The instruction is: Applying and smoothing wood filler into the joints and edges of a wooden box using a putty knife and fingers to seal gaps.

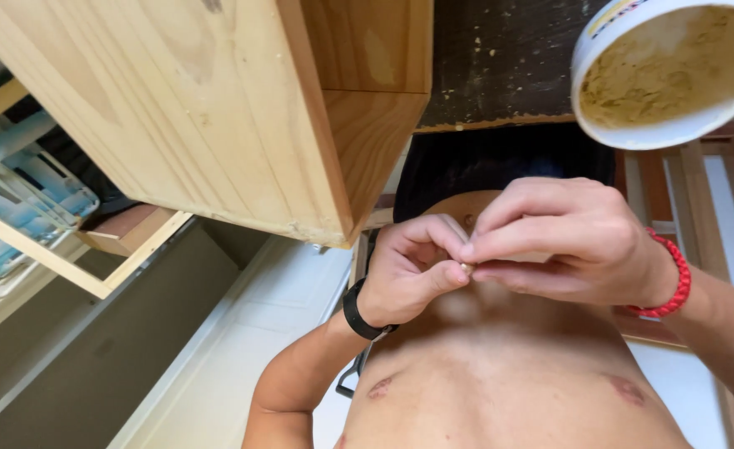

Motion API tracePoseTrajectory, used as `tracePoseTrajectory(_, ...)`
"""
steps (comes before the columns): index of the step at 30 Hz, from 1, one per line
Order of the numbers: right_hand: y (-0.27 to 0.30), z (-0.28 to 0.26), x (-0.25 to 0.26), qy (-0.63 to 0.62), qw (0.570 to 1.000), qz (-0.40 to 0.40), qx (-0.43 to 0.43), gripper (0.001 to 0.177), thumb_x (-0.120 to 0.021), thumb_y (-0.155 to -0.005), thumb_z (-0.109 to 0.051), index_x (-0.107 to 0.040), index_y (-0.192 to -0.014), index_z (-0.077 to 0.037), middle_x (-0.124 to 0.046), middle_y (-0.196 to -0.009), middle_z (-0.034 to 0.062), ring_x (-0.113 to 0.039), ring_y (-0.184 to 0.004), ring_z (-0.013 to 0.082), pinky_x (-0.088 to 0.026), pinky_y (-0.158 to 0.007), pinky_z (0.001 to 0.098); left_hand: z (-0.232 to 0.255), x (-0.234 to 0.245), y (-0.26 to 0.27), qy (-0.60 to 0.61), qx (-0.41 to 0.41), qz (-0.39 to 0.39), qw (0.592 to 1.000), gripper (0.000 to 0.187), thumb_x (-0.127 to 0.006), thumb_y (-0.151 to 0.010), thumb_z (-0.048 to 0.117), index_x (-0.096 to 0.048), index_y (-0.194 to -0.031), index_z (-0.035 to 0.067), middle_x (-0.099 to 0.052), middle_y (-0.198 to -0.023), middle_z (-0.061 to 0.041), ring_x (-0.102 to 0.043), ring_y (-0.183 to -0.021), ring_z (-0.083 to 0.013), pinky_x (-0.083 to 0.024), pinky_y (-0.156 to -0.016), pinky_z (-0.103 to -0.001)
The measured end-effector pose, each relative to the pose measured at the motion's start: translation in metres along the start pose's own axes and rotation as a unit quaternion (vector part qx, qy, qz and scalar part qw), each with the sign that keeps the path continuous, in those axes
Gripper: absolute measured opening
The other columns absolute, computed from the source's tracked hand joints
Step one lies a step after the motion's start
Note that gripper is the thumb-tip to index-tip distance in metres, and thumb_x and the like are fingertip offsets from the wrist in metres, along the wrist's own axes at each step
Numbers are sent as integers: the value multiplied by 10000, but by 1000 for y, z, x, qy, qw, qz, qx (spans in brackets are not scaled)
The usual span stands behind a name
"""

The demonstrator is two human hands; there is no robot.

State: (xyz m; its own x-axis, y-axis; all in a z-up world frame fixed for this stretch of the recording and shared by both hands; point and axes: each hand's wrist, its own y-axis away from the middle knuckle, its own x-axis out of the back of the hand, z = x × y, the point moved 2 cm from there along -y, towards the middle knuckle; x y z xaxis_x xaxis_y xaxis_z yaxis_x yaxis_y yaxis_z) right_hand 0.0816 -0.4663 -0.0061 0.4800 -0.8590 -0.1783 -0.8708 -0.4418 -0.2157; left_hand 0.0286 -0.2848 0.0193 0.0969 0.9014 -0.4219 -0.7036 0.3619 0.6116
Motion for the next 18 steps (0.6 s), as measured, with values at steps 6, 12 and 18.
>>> tracePoseTrajectory(6, -6, 8, -16, 4, 1000, -1, 30, 99, -680, -851, -105, -688, -919, -34, -630, -854, 88, -598, -669, 192, -501, -600, 276, 13, 12, 2, -48, 19, -14, 999, 225, -713, -921, 356, -592, -926, 166, -598, -895, 12, -547, -843, -106, -449, -782, -239)
tracePoseTrajectory(12, -29, 14, -30, -33, 998, 37, 39, 70, -699, -825, -70, -668, -837, -9, -629, -822, 119, -625, -657, 179, -516, -590, 248, 9, 38, 26, -70, 85, -46, 993, 419, -668, -965, 436, -544, -1196, 109, -619, -974, 1, -602, -917, -76, -497, -862, -237)
tracePoseTrajectory(18, -50, 24, -57, -37, 994, 86, 48, 58, -711, -846, 5, -657, -851, 26, -654, -784, 142, -640, -685, 216, -514, -611, 270, 101, 53, 50, -560, -286, -74, 774, 217, -737, -829, 298, -680, -781, 94, -675, -697, 13, -602, -557, -154, -490, -539, -271)
